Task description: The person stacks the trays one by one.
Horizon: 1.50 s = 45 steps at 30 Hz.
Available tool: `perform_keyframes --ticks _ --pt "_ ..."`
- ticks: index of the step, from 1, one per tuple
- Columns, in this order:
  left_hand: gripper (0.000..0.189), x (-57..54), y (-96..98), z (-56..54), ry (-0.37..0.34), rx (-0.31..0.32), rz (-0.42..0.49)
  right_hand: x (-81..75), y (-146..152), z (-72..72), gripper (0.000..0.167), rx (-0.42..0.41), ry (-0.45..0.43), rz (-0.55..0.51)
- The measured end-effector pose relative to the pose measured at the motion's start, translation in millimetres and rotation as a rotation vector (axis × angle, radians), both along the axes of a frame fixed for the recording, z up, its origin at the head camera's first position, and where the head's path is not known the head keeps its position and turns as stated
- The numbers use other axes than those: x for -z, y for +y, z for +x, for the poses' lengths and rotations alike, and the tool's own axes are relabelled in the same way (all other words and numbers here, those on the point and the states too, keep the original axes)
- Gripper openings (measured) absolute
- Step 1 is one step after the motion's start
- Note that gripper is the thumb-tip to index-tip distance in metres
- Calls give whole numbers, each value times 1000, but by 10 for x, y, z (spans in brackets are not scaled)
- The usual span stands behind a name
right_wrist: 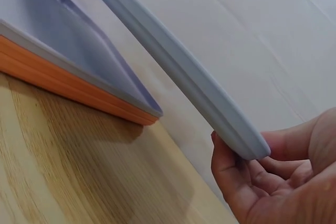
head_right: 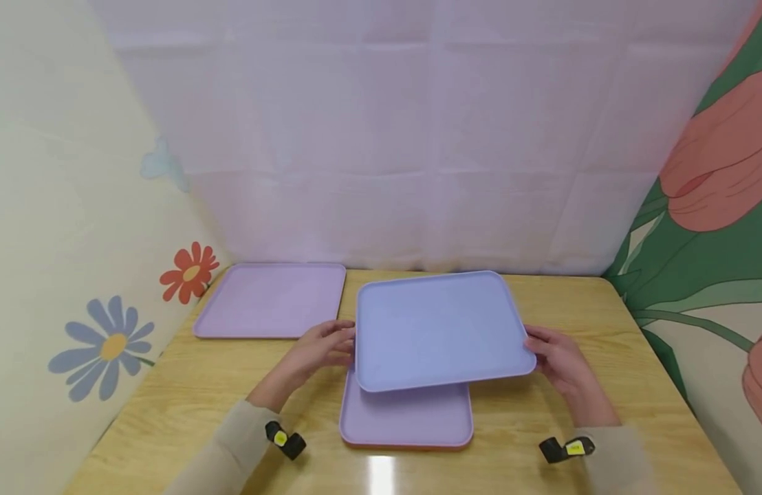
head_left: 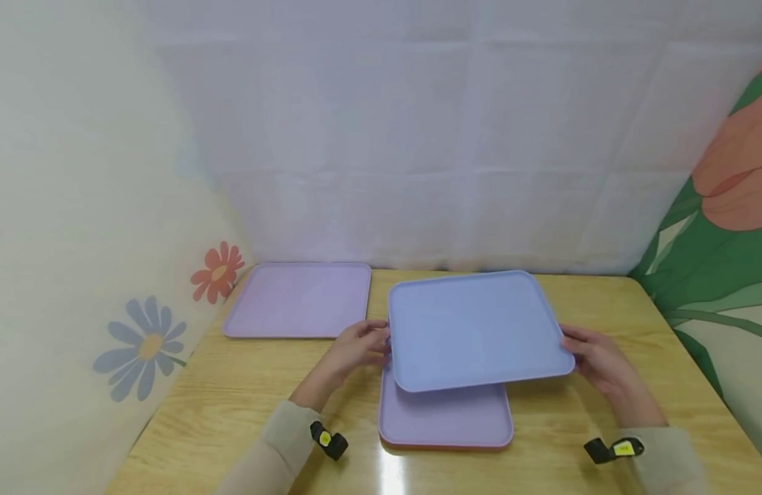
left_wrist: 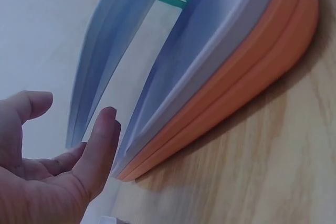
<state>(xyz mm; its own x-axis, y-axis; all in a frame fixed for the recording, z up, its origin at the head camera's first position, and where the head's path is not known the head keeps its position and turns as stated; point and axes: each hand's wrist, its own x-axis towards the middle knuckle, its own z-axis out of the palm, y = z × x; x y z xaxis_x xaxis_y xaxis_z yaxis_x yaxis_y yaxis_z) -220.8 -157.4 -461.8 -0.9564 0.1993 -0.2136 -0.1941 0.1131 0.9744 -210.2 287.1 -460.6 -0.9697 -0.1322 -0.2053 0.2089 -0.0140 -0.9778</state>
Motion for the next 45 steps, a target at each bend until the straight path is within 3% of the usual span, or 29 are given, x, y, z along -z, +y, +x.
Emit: perform_keyframes --ticks 4,20,22,27,32,37,45 --pt "59 -8 -4 31 -26 18 41 10 -99 1 61 -7 -8 8" --pt "72 24 -121 79 -1 49 164 -17 -268 -19 64 8 -34 32" --pt "73 13 -132 87 -5 33 184 -31 -276 -8 58 18 -45 -2" --pt "72 -27 -153 120 -16 -34 233 -42 -300 30 19 18 -22 -206" --pt "70 -48 -162 155 -16 -112 266 -17 -422 109 29 -15 27 -421" --pt "68 -55 -141 185 -7 -177 289 1 -645 197 31 -25 0 -537" --pt "67 -88 -53 214 25 -254 346 3 -1057 301 19 94 -45 -540"
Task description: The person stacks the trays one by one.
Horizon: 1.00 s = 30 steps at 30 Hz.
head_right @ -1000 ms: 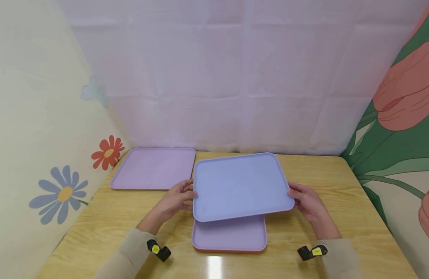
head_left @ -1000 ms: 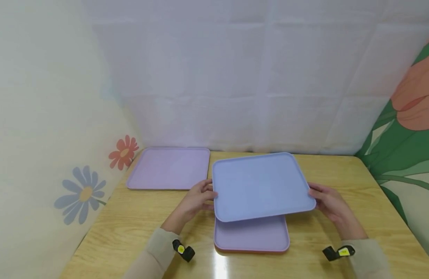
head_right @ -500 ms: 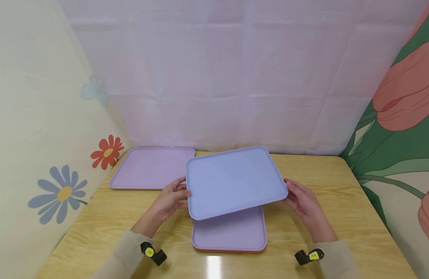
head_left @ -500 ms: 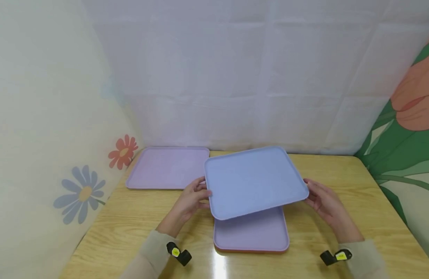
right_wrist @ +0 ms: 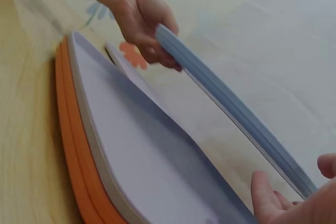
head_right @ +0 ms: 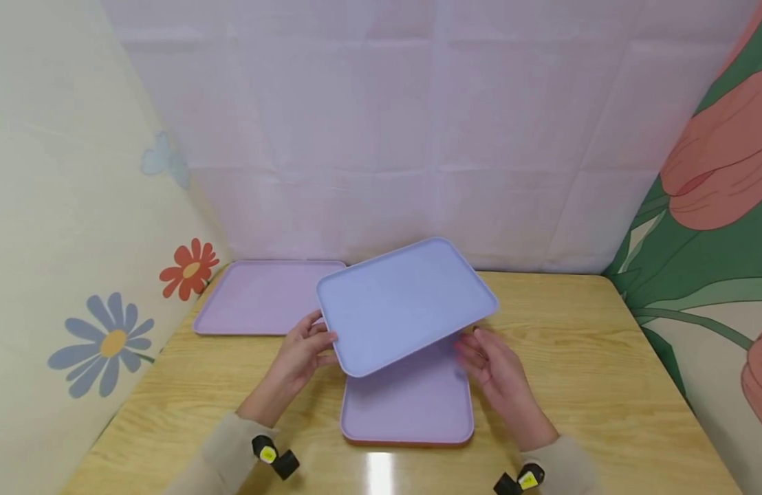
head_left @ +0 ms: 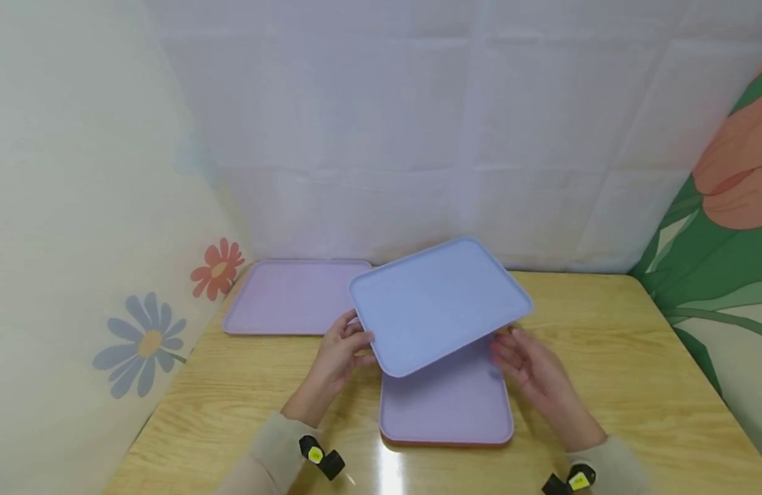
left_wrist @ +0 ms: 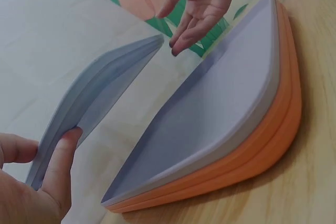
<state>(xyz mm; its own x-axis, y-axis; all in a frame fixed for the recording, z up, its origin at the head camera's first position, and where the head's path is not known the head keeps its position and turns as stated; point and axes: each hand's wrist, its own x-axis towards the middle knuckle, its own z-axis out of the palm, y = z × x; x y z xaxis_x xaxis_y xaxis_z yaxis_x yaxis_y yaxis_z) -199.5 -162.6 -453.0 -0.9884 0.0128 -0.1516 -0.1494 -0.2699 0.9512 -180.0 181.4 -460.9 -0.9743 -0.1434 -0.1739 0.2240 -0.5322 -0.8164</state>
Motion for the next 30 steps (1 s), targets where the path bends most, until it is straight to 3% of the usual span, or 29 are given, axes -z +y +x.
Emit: perform_keyframes --ticks 10,15,23,30 --pt "66 -9 122 44 12 -51 27 1 -350 18 17 18 -48 -93" --pt "66 -2 166 57 20 -62 39 -23 -461 1 13 72 -75 -132" --pt "71 67 260 98 39 -68 37 -69 -567 -8 17 183 -74 -108" --pt "73 67 321 166 53 -58 24 -61 -592 -12 29 226 -90 -56"
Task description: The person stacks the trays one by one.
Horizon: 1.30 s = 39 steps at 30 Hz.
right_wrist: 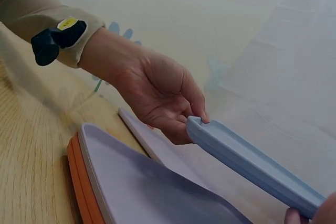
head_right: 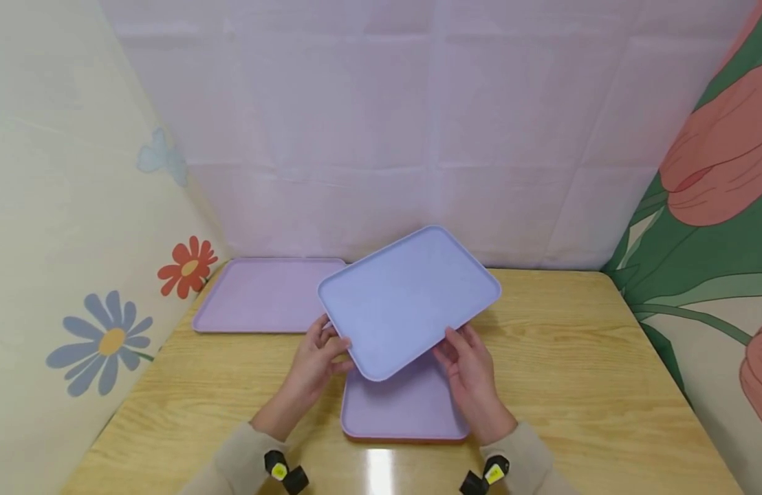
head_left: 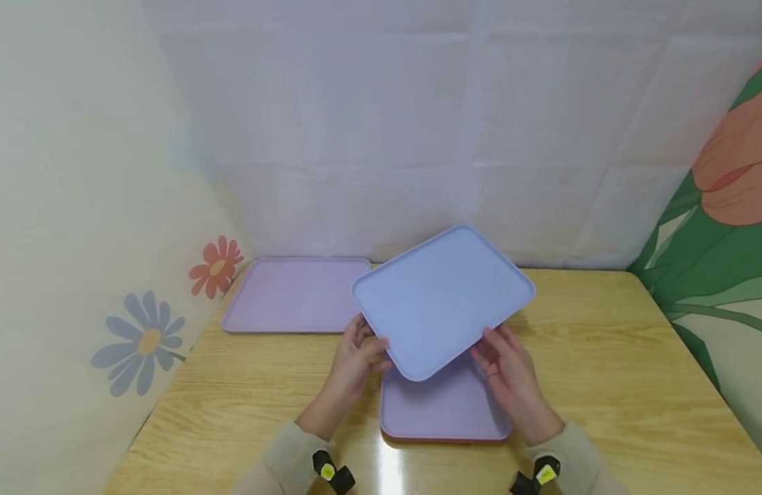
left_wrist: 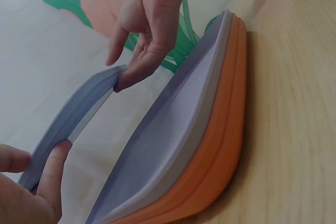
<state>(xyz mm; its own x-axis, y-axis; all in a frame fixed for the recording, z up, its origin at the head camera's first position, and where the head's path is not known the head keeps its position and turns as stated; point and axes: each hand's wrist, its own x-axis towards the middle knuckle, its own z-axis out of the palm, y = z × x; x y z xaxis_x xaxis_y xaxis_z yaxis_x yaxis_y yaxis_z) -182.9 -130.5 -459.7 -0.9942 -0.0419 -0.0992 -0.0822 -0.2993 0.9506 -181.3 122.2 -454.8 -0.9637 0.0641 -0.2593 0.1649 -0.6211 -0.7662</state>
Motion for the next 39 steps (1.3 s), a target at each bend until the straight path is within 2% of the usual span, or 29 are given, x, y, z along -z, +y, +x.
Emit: perform_keyframes --ticks 6,12,17,21,26,31,35,39 --pt "72 21 62 76 17 -2 -7 22 -19 -15 41 36 -18 42" --pt "73 36 106 148 32 9 -3 32 25 -50 42 46 -35 34" --pt "74 16 98 178 12 69 -12 24 125 -58 41 18 -55 21" --pt "66 -21 10 171 -54 139 -24 20 234 -70 35 -7 -65 28" --pt "58 -44 -203 111 -91 238 -69 36 411 -87 26 -65 -73 39" --pt "54 -52 -401 19 -97 317 -142 58 590 -89 35 -173 -6 109" --pt "55 -67 -487 -51 -99 364 -208 69 697 -96 35 -258 42 161" --pt "59 -71 -524 -115 -98 415 -196 69 774 -110 28 -326 71 212"
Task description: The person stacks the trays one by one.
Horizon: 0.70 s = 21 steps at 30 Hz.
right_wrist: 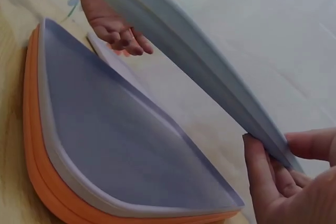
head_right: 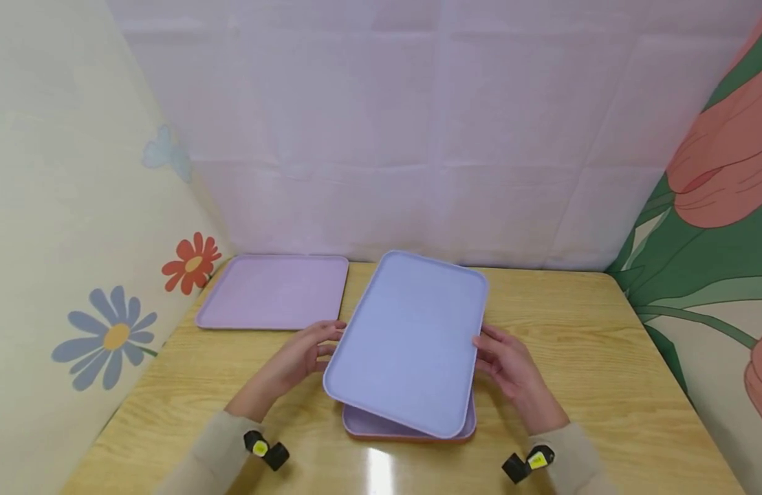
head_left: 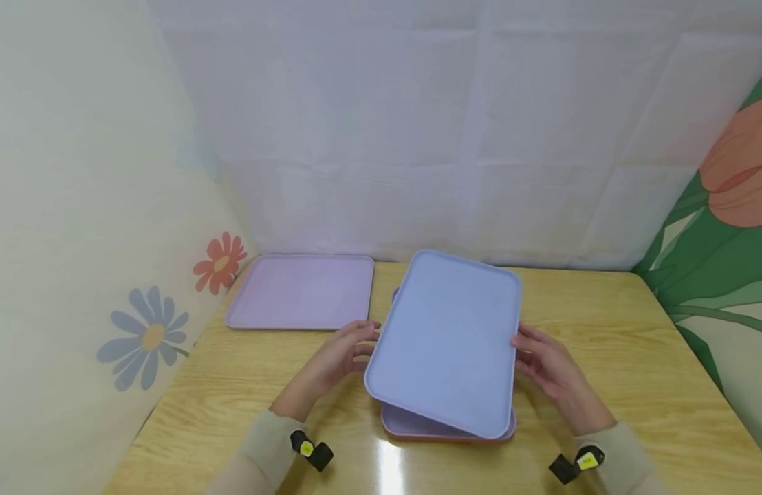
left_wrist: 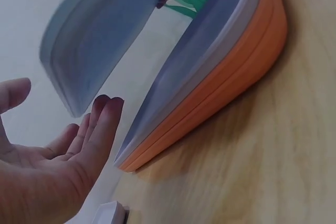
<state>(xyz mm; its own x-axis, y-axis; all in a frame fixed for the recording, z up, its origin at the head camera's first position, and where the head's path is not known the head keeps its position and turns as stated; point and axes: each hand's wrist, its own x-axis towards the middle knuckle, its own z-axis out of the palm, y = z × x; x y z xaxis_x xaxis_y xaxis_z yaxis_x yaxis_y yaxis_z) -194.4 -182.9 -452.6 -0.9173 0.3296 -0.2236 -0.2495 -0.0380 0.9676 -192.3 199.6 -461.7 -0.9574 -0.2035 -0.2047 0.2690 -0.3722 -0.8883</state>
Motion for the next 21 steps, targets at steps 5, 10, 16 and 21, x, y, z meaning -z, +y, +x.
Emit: perform_keyframes --ticks 5,10,16,21 --pt "60 6 7 -56 0 29 18 -18 56 -23 42 -84 36 65" --pt "63 13 58 -92 5 44 14 -50 84 -37 55 -139 35 106" --pt "66 21 88 -98 23 68 4 -63 73 -61 59 -172 27 131" --pt "67 28 104 -97 40 71 -20 -55 59 -104 66 -159 19 205"
